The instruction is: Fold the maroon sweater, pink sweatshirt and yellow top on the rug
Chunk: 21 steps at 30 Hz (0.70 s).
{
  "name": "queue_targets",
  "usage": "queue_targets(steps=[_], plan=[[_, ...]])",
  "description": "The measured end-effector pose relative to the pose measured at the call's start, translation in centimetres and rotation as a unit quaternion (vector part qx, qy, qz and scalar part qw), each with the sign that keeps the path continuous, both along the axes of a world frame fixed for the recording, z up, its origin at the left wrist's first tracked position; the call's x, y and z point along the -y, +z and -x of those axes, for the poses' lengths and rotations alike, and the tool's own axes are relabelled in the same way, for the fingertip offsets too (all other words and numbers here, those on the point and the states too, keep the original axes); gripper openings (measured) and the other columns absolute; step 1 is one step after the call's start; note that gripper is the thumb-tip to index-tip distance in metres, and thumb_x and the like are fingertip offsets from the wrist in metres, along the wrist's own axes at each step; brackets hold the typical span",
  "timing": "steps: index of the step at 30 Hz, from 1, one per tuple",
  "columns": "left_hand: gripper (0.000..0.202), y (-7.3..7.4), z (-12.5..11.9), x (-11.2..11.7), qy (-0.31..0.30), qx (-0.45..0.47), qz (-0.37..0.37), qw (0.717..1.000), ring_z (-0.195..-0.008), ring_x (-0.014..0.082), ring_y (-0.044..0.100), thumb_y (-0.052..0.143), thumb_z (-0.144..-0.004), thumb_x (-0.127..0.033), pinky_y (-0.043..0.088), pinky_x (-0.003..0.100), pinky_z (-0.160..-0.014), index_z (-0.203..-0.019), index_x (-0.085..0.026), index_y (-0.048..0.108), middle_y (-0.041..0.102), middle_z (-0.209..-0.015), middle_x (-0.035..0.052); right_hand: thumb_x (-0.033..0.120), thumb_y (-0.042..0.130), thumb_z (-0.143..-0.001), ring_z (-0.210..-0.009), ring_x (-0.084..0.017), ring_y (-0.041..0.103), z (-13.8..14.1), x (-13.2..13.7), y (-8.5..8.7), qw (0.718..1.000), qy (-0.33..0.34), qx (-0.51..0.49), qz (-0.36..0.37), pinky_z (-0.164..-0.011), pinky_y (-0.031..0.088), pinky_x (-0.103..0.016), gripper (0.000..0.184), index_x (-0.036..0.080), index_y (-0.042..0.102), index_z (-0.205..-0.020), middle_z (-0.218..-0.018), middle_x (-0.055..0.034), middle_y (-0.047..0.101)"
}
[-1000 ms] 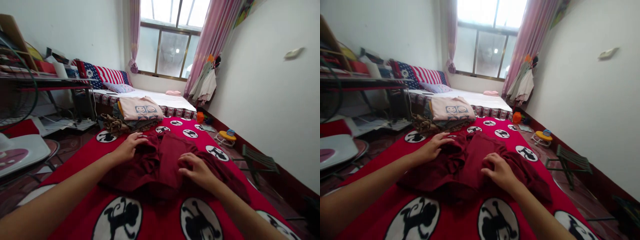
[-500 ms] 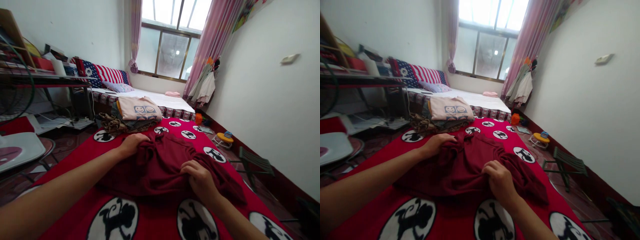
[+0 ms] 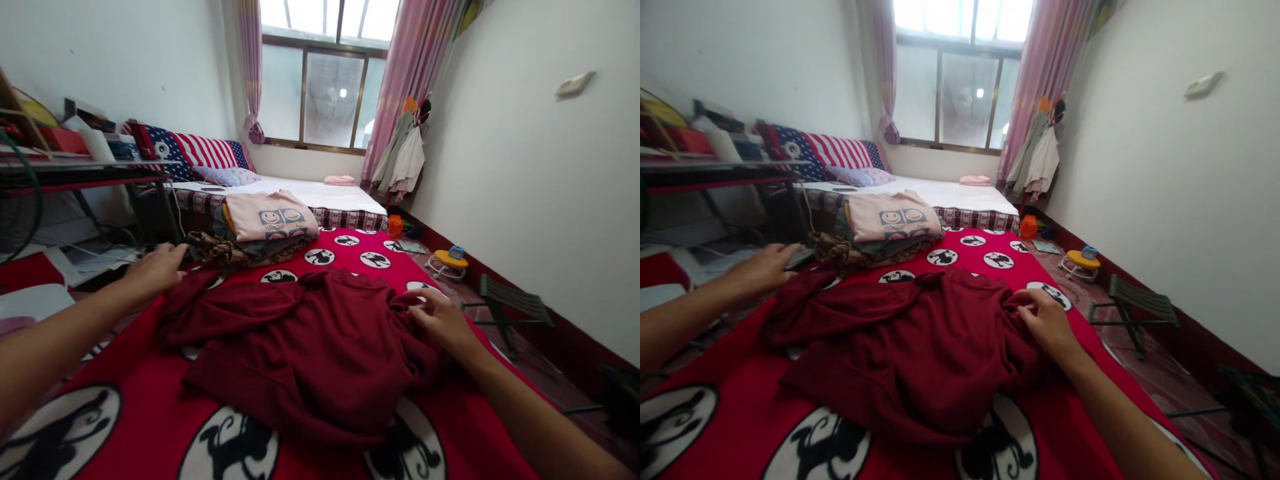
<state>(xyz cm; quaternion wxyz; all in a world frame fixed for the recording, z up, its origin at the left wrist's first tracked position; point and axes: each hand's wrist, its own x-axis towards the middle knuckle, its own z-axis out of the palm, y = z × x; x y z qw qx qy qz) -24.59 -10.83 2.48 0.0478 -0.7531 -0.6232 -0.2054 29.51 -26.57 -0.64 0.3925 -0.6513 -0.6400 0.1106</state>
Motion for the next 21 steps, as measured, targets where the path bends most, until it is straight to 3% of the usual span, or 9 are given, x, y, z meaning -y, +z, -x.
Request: queue_targets(steps=[3,5,8,10,12,14,16,18,21], plan=[[0.055,-1.4,-6.4,1.6,-0.135,-0.027,0.019,0.99,-0.121,0.0315,0.054,0.05,-0.087,-0.044,0.041,0.042,-0.103,-0.132,-0.012,0.055,0.055,-0.134,0.0159,0.032,0.066,-0.07,-0.107,-0.032,0.064,-1.8,-2.6,-1.9,0.994,-0.054,0.091,0.019,-0.093,0.05,-0.047,0.056,0.013,0.058,-0.123,-0.127,-0.0181,0.062],[0.06,-2.7,-11.1,3.3,-0.214,-0.037,0.081,0.973,-0.125,0.03,0.052,0.053,-0.084,-0.057,0.041,0.039,-0.104,-0.131,-0.02,0.058,0.053,-0.138,0.0124,0.035,0.072,-0.066,-0.124,-0.034,0.055,-2.1,-3.4,-3.1,0.989,-0.059,0.128,0.039,-0.102,0.044,-0.048,0.076,0.011,0.05,-0.134,-0.137,-0.0207,0.054],[0.079,-4.8,-15.8,5.1,-0.226,-0.084,0.116,0.963,-0.127,0.0364,0.049,0.068,-0.072,-0.056,0.044,0.047,-0.1,-0.141,-0.024,0.048,0.05,-0.141,0.0152,0.037,0.073,-0.066,-0.12,-0.033,0.058,-2.0,-3.7,-4.3,0.986,-0.065,0.127,0.082,-0.098,0.047,-0.046,0.082,0.009,0.046,-0.138,-0.133,-0.0212,0.058],[0.06,-5.5,-16.8,5.0,-0.197,-0.091,0.108,0.97,-0.118,0.0357,0.056,0.062,-0.079,-0.04,0.048,0.045,-0.092,-0.135,-0.021,0.055,0.059,-0.13,0.0162,0.036,0.071,-0.069,-0.108,-0.032,0.065,-2.4,-3.4,-4.2,0.986,-0.048,0.116,0.112,-0.091,0.05,-0.043,0.062,0.011,0.06,-0.125,-0.119,-0.017,0.067],[0.041,-5.3,-16.1,4.1,-0.152,-0.058,0.107,0.981,-0.107,0.0309,0.063,0.049,-0.083,-0.022,0.05,0.04,-0.086,-0.121,-0.022,0.065,0.067,-0.116,0.0122,0.034,0.067,-0.071,-0.094,-0.029,0.069,-3.6,-2.7,-3.3,0.986,-0.004,0.094,0.137,-0.084,0.052,-0.039,0.035,0.015,0.072,-0.101,-0.099,-0.0108,0.074],[0.043,-4.1,-14.0,2.8,-0.109,0.012,0.1,0.989,-0.103,0.026,0.065,0.043,-0.08,-0.013,0.049,0.033,-0.085,-0.113,-0.022,0.069,0.071,-0.111,0.0078,0.035,0.064,-0.073,-0.084,-0.027,0.069,-5.8,-1.8,-1.8,0.992,-0.017,0.058,0.11,-0.077,0.052,-0.036,0.025,0.018,0.075,-0.089,-0.086,-0.0073,0.075],[0.045,-2.3,-11.3,1.8,-0.073,0.084,0.068,0.991,-0.106,0.0223,0.064,0.042,-0.078,-0.011,0.048,0.028,-0.089,-0.115,-0.018,0.066,0.071,-0.112,0.0056,0.039,0.062,-0.076,-0.083,-0.028,0.068,-8.5,-0.7,-0.4,0.991,-0.126,0.044,0.011,-0.073,0.051,-0.036,0.032,0.017,0.075,-0.096,-0.088,-0.0104,0.075],[0.047,-0.7,-8.4,1.1,-0.033,0.113,0.036,0.992,-0.106,0.0233,0.062,0.041,-0.078,-0.012,0.047,0.03,-0.09,-0.12,-0.013,0.062,0.069,-0.113,0.0071,0.041,0.06,-0.079,-0.087,-0.031,0.067,-10.8,0.3,0.7,0.967,-0.233,0.083,-0.056,-0.074,0.05,-0.038,0.038,0.016,0.073,-0.104,-0.096,-0.0161,0.073],[0.049,0.2,-5.1,0.6,0.027,0.06,0.059,0.996,-0.105,0.0312,0.06,0.044,-0.075,-0.012,0.047,0.041,-0.091,-0.12,-0.008,0.062,0.067,-0.112,0.0136,0.031,0.062,-0.075,-0.092,-0.034,0.067,-12.0,1.5,1.1,0.935,-0.266,0.232,0.028,-0.074,0.05,-0.04,0.031,0.017,0.074,-0.1,-0.11,-0.0184,0.068]])
